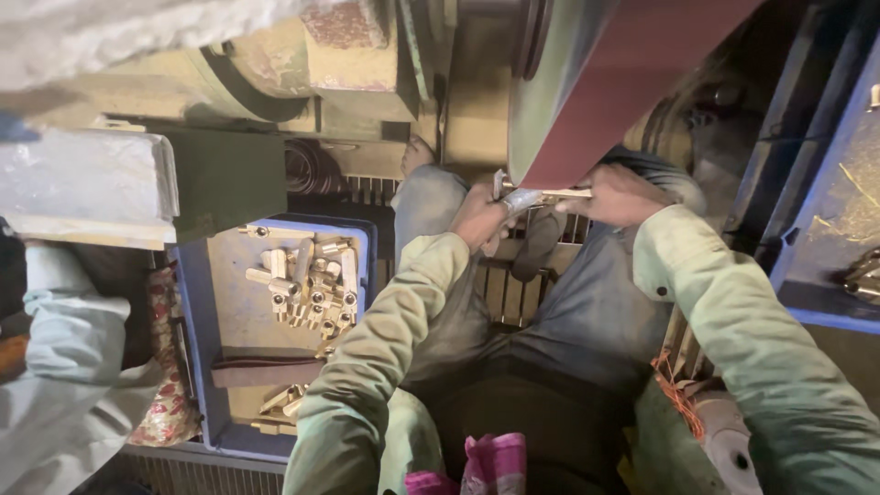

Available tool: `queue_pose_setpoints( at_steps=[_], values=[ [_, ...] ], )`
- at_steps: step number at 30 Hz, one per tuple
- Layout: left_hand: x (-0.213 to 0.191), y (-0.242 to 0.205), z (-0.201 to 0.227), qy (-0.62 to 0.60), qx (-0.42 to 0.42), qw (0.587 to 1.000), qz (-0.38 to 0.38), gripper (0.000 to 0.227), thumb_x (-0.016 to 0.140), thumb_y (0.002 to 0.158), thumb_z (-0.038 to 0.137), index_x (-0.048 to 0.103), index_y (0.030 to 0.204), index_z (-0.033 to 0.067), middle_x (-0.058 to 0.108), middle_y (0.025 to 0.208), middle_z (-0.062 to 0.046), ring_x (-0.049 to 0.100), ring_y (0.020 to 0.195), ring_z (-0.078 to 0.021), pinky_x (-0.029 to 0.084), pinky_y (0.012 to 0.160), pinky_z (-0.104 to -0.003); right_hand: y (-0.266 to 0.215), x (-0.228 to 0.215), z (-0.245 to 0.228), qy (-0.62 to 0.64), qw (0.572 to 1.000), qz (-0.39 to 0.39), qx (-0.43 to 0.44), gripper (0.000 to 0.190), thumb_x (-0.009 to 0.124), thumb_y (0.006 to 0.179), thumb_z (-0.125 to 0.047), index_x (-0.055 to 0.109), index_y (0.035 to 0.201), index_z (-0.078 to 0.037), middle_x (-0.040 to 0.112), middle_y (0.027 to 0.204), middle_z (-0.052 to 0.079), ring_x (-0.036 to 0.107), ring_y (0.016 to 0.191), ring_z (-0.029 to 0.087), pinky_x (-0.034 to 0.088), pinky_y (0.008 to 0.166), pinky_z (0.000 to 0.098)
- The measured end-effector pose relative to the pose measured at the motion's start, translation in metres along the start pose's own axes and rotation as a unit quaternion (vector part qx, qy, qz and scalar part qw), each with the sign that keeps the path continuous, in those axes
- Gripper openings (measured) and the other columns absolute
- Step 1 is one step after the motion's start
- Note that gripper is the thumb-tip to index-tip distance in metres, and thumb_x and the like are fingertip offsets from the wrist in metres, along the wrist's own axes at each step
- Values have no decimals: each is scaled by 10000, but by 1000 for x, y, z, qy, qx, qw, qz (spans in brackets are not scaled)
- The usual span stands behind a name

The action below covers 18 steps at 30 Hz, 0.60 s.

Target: The person sits on the floor and repeatedly presses small brass-colored metal parts against a moving belt sander. They handle the parts one at a time, rotating them to sand different surfaces, and place finished pieces into a blue bin.

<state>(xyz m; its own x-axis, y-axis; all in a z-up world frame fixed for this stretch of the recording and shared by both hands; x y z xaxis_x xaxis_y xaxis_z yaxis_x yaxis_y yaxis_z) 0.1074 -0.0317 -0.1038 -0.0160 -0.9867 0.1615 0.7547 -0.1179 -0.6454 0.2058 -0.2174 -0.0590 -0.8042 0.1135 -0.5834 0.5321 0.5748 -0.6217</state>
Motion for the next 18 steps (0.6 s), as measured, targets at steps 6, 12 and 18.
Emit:
queue_pose_setpoints(
  at_steps=[6, 12, 18],
  values=[
    [4, -21, 18, 22, 21, 999, 13, 185, 642, 926, 67, 693, 1084, -15, 624, 695, -82, 548, 469, -130, 391, 365, -313, -25, 11, -3, -94, 980, 175, 16, 329, 707, 896, -364, 782, 1145, -162, 720, 932, 235, 684, 851, 427, 547, 845, 523],
    [6, -35, 35, 15, 101, 995, 21, 408, 590, 807, -20, 616, 1210, 38, 699, 848, -58, 581, 495, -111, 447, 401, -302, -46, 13, -14, -118, 929, 340, -88, 155, 683, 855, -179, 714, 969, -79, 718, 916, 178, 680, 780, 405, 548, 718, 527],
    [5, -41, 40, 63, 195, 979, 7, 287, 732, 891, 2, 644, 1165, -8, 699, 898, -72, 628, 593, -99, 527, 469, -294, -48, 11, -20, -138, 913, 367, -110, 157, 700, 834, -152, 695, 971, -76, 711, 920, 162, 697, 808, 395, 549, 721, 525]
  ],
)
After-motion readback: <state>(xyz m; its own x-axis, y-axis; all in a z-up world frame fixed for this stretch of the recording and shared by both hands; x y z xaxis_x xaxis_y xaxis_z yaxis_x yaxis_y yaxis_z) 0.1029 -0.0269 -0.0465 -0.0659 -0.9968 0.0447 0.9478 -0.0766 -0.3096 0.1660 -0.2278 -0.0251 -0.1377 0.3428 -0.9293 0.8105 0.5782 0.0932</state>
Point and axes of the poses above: each hand's wrist, its own y-axis towards the middle knuckle, its own x-axis out of the palm, z = x × y, the point moved 6 cm from there along y, towards the middle knuckle
